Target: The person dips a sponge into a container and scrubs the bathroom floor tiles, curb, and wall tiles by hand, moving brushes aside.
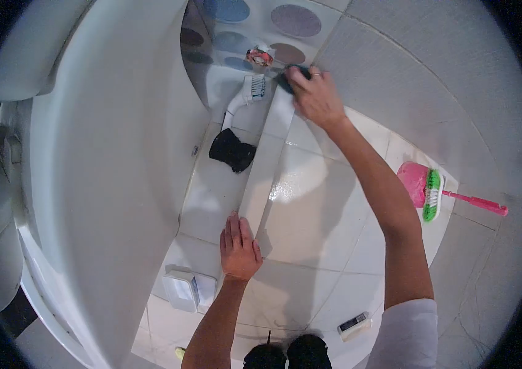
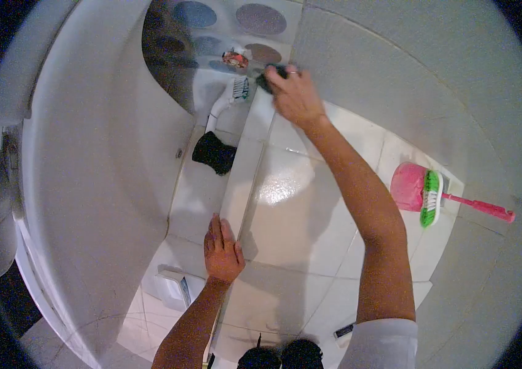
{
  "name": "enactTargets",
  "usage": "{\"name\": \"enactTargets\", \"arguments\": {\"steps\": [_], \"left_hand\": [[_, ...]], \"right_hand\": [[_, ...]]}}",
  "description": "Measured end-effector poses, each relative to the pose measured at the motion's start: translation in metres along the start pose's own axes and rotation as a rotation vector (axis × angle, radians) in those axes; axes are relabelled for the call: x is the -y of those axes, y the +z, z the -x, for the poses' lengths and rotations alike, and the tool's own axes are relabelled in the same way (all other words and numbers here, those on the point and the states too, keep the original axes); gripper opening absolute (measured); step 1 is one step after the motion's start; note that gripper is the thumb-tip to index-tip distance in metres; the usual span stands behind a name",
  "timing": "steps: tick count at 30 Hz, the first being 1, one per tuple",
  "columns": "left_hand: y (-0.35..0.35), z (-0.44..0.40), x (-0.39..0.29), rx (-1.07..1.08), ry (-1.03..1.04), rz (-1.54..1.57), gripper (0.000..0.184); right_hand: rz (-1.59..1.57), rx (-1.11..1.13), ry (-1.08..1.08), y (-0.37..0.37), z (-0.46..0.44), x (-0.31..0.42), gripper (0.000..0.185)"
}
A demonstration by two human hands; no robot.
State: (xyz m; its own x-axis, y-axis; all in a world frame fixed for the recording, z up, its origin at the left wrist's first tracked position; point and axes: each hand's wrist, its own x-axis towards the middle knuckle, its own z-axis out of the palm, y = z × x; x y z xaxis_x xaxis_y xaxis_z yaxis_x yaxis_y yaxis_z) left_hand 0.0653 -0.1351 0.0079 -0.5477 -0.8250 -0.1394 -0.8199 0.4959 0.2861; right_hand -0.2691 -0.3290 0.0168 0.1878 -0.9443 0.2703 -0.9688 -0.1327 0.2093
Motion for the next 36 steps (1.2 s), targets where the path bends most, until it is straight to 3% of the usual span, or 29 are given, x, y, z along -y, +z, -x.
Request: {"name": "enactTargets", "arguments": {"steps": [3,6,7,9,10,11,13,15,16,18,19,23,25,28,30,32,33,36], "left_hand": [[0.0,0.0,0.0,-0.022,0.012,0.022,0.066],[-0.002,-0.001,0.0,-0.038,0.017,0.025,0.066],[-0.002,-0.002,-0.001,-0.027,0.017,0.02,0.065],[-0.001,-0.001,0.0,-0.045,0.025,0.034,0.065],[0.0,-0.002,0.0,-0.065,0.035,0.047,0.064],[-0.001,-0.003,0.0,-0.07,0.038,0.047,0.064],[-0.005,-0.002,-0.003,-0.008,0.022,0.036,0.06],[-0.003,-0.002,0.0,-0.026,0.035,0.039,0.061],[-0.004,-0.002,0.0,-0.032,0.035,0.05,0.061],[-0.005,-0.004,-0.002,-0.037,0.033,0.049,0.061],[-0.006,-0.003,-0.003,-0.033,0.033,0.043,0.061],[-0.001,-0.002,0.0,-0.054,0.014,0.006,0.064],[-0.001,0.0,0.001,-0.062,0.018,0.027,0.064],[0.0,-0.002,0.0,-0.06,0.009,0.046,0.063],[0.001,0.001,0.001,-0.045,0.009,0.06,0.062],[-0.001,-0.002,0.0,-0.045,0.015,0.069,0.06],[-0.004,-0.003,-0.001,-0.021,0.005,0.066,0.06],[-0.002,-0.004,0.0,-0.058,0.02,0.07,0.06]], "right_hand": [[0.116,-0.195,0.058,-0.019,0.019,-0.021,0.049],[0.26,-0.509,0.187,-0.073,-0.014,-0.042,0.054],[0.26,-0.511,0.186,-0.085,-0.028,-0.047,0.054],[0.315,-0.955,0.181,-0.1,-0.051,-0.053,0.053],[0.32,-0.961,0.178,-0.085,-0.047,-0.051,0.053],[0.152,-0.41,0.186,-0.055,-0.037,-0.043,0.052],[-0.013,0.148,0.191,-0.022,-0.015,-0.038,0.051],[0.378,-0.201,-0.286,-0.016,0.001,-0.044,0.047],[0.382,-0.201,-0.283,-0.036,-0.002,-0.042,0.047],[0.374,-0.441,-0.011,-0.082,-0.02,-0.047,0.051],[0.328,-0.51,-0.006,-0.102,-0.037,-0.043,0.053],[0.211,-0.387,-0.118,-0.09,-0.092,-0.006,0.052],[0.388,-0.215,-0.351,-0.071,-0.11,0.01,0.047],[0.159,-0.345,-0.35,-0.063,-0.089,-0.009,0.04],[0.199,-0.351,-0.354,-0.067,-0.067,-0.021,0.037],[0.462,-0.293,-0.311,-0.077,-0.063,-0.026,0.039],[0.394,-0.442,-0.301,-0.082,-0.072,-0.023,0.032],[0.207,-0.447,-0.131,-0.123,-0.11,0.003,0.029]]}}
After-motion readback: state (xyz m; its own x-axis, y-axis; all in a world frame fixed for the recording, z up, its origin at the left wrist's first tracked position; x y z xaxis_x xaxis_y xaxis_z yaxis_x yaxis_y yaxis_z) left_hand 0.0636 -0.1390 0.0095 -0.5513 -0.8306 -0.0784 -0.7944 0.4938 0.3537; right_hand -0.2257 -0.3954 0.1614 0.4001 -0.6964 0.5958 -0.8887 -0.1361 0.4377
